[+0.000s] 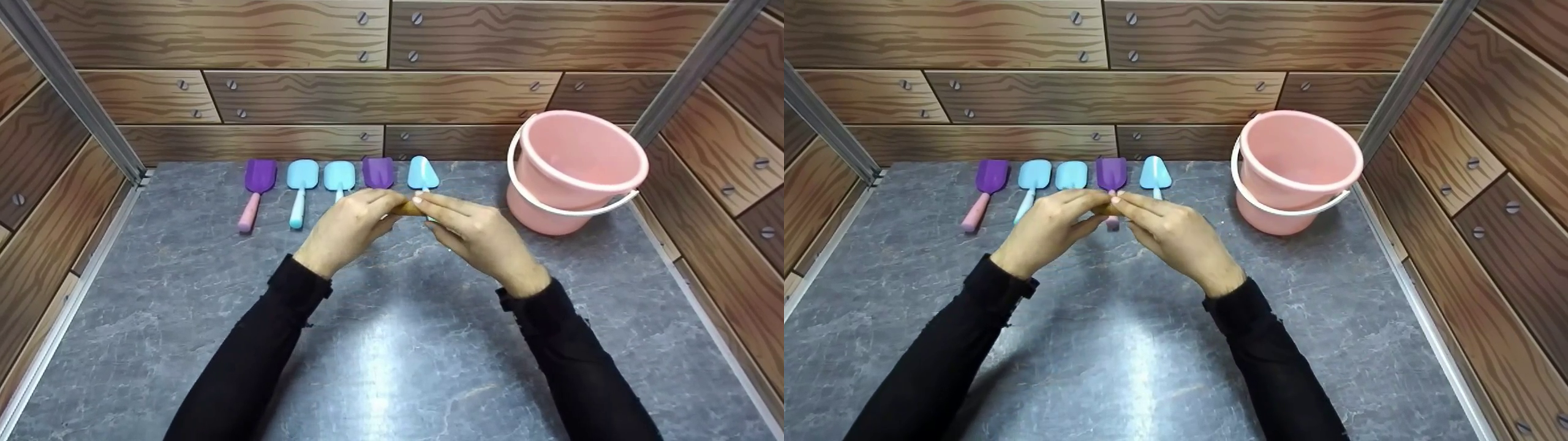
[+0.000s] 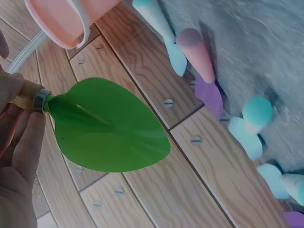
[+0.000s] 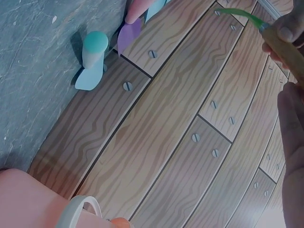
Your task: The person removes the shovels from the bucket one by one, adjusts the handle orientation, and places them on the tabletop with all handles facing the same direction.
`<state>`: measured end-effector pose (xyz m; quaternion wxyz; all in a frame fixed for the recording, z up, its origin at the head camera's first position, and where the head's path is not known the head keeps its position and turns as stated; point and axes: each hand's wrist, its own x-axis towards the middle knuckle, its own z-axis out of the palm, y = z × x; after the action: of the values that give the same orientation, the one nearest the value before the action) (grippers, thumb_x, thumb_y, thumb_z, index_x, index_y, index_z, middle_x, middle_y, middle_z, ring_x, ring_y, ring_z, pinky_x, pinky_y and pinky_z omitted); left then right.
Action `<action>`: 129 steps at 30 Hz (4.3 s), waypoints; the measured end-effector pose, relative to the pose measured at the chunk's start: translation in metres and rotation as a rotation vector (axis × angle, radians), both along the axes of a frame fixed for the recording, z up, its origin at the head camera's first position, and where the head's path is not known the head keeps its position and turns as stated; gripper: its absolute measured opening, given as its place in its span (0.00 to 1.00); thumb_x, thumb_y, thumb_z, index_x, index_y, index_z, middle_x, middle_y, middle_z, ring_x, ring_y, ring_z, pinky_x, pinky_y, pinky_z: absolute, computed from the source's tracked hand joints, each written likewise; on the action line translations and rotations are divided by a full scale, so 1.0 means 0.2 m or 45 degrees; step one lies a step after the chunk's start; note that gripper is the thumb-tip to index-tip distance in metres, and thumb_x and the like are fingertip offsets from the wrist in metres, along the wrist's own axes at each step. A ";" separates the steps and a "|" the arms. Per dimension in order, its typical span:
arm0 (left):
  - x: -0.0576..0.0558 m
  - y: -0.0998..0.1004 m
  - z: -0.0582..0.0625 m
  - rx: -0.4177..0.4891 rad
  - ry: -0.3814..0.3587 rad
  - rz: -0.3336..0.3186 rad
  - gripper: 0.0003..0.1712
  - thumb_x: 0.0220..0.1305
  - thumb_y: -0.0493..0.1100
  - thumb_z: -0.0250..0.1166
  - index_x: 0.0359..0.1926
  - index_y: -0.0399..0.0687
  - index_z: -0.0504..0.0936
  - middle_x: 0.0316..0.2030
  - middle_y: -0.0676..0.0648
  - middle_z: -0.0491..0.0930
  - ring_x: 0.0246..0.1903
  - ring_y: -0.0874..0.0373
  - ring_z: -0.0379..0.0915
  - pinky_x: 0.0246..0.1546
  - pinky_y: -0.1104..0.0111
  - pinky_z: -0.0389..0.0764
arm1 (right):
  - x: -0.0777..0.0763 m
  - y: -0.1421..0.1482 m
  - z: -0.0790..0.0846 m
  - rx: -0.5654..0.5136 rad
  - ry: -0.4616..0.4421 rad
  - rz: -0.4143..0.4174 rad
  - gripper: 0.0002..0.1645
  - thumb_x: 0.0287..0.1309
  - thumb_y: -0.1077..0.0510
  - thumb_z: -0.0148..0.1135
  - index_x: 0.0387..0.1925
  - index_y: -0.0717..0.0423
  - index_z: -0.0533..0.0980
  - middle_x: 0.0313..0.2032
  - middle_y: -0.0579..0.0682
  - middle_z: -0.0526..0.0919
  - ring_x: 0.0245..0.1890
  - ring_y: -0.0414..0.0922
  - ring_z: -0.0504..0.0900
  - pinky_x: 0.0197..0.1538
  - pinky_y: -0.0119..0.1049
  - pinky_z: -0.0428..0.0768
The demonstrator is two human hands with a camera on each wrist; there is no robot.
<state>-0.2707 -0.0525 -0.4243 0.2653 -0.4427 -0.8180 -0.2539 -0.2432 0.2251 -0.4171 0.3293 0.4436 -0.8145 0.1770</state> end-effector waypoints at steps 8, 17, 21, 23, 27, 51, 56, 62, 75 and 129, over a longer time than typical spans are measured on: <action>0.01 -0.08 0.01 -0.034 0.013 0.010 0.18 0.77 0.37 0.79 0.62 0.36 0.87 0.57 0.38 0.96 0.56 0.45 0.97 0.62 0.63 0.98 | 0.01 0.02 0.01 0.099 -0.078 -0.044 0.34 0.76 0.62 0.79 0.79 0.57 0.83 0.72 0.59 0.91 0.68 0.57 0.95 0.69 0.50 0.95; 0.03 -0.18 -0.01 -0.034 0.008 -0.005 0.18 0.75 0.31 0.79 0.62 0.38 0.87 0.55 0.40 0.96 0.54 0.48 0.97 0.60 0.63 0.98 | 0.02 0.02 0.01 0.207 -0.222 -0.071 0.37 0.81 0.51 0.76 0.84 0.54 0.79 0.80 0.57 0.85 0.79 0.57 0.86 0.80 0.54 0.88; 0.05 -0.22 -0.02 -0.052 -0.030 0.004 0.18 0.76 0.30 0.78 0.61 0.39 0.87 0.55 0.40 0.95 0.54 0.47 0.97 0.61 0.61 0.98 | 0.02 0.01 0.00 0.276 -0.374 -0.079 0.39 0.85 0.46 0.72 0.87 0.50 0.75 0.87 0.53 0.77 0.87 0.57 0.77 0.88 0.57 0.80; 0.06 -0.24 -0.02 -0.065 -0.043 0.007 0.18 0.75 0.30 0.78 0.61 0.39 0.87 0.55 0.41 0.95 0.55 0.47 0.96 0.61 0.61 0.98 | 0.03 0.00 -0.01 0.324 -0.434 -0.088 0.39 0.87 0.43 0.68 0.89 0.48 0.72 0.89 0.51 0.73 0.90 0.56 0.72 0.91 0.59 0.74; 0.09 -0.28 -0.03 -0.098 -0.060 -0.002 0.19 0.74 0.30 0.80 0.61 0.39 0.86 0.54 0.41 0.95 0.54 0.47 0.96 0.61 0.60 0.98 | 0.05 -0.02 -0.03 0.407 -0.497 -0.084 0.42 0.89 0.39 0.64 0.92 0.45 0.67 0.92 0.50 0.67 0.93 0.57 0.67 0.95 0.62 0.66; 0.20 -0.49 -0.16 -0.167 -0.087 -0.075 0.18 0.72 0.32 0.83 0.55 0.41 0.85 0.48 0.45 0.92 0.51 0.52 0.94 0.56 0.65 0.98 | 0.11 -0.04 -0.12 0.607 -0.654 -0.124 0.49 0.90 0.31 0.57 0.97 0.41 0.56 0.96 0.47 0.59 0.97 0.56 0.57 0.97 0.66 0.60; 0.21 -0.54 -0.19 -0.159 -0.107 -0.094 0.17 0.72 0.31 0.83 0.53 0.42 0.84 0.47 0.47 0.91 0.49 0.55 0.93 0.55 0.66 0.98 | 0.12 -0.02 -0.13 0.637 -0.648 -0.126 0.48 0.90 0.32 0.58 0.96 0.42 0.58 0.95 0.49 0.61 0.96 0.56 0.58 0.97 0.66 0.61; 0.22 -0.56 -0.23 -0.185 -0.165 -0.093 0.17 0.70 0.31 0.83 0.52 0.43 0.84 0.46 0.48 0.91 0.48 0.57 0.93 0.53 0.66 0.97 | 0.13 -0.01 -0.14 0.653 -0.650 -0.126 0.47 0.90 0.31 0.56 0.96 0.41 0.58 0.95 0.49 0.62 0.96 0.56 0.59 0.97 0.65 0.60; 0.24 -0.61 -0.28 -0.289 -0.260 -0.035 0.15 0.73 0.35 0.83 0.49 0.46 0.83 0.45 0.50 0.86 0.44 0.55 0.90 0.49 0.65 0.97 | 0.13 -0.01 -0.16 0.666 -0.642 -0.123 0.46 0.90 0.33 0.59 0.96 0.44 0.60 0.94 0.51 0.64 0.96 0.55 0.60 0.97 0.64 0.61; 0.21 -0.72 -0.22 -0.584 -0.408 0.089 0.06 0.73 0.30 0.75 0.46 0.42 0.94 0.41 0.47 0.93 0.43 0.53 0.92 0.49 0.55 0.97 | 0.10 0.04 -0.11 0.607 -0.653 -0.135 0.48 0.87 0.33 0.63 0.95 0.46 0.62 0.93 0.53 0.66 0.94 0.57 0.63 0.95 0.65 0.64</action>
<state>-0.2293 -0.1960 -0.4690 0.0341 -0.4169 -0.9004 -0.1197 -0.2225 0.2328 -0.4394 0.0100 0.4061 -0.9111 0.0703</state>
